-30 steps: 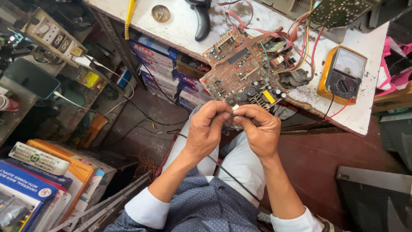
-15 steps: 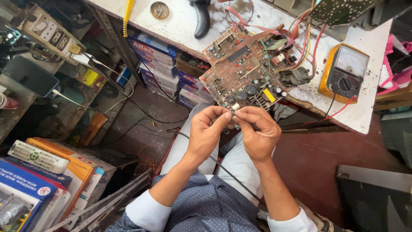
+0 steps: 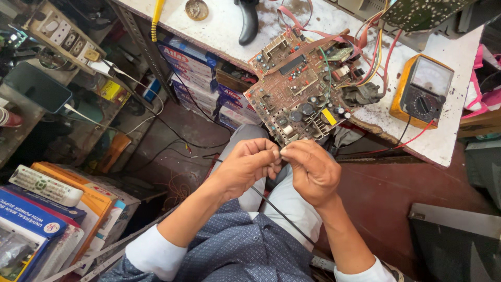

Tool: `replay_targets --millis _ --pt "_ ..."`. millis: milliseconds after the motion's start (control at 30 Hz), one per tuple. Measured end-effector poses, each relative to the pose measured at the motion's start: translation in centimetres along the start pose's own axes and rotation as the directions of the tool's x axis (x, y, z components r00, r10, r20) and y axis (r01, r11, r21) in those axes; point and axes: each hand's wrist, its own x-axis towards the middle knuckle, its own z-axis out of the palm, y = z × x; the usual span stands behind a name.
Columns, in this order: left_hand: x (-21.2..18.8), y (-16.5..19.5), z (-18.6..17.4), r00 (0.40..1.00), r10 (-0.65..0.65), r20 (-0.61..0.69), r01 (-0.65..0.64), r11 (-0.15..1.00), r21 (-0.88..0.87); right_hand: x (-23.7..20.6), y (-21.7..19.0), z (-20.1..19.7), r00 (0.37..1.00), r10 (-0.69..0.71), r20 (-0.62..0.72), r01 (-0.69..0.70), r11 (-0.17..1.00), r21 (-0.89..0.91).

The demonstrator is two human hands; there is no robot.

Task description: The person is repairing a circuit board. They use a soldering iron to work on the board's components and a multimeter to test electrical connections. The person repeatedly flips the board over to access different sides.

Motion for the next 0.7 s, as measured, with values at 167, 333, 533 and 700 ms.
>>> replay_targets --millis 167,333,533,700 --pt "0.2 0.1 0.1 0.998 0.058 0.022 -0.06 0.993 0.099 -0.8 0.0 0.1 0.998 -0.01 -0.063 0.006 0.998 -0.056" --pt "0.6 -0.7 0.7 0.988 0.151 0.032 -0.15 0.988 -0.035 -2.8 0.1 1.9 0.886 0.383 -0.263 -0.323 0.914 0.244" --pt "0.2 -2.0 1.3 0.974 0.221 -0.046 -0.221 0.975 0.005 -4.3 2.3 2.8 0.78 0.585 -0.223 -0.291 0.655 0.698" --pt "0.6 -2.2 1.3 0.946 0.302 -0.121 -0.279 0.944 0.175 -4.8 2.6 2.6 0.82 0.514 -0.252 -0.333 0.786 0.52"
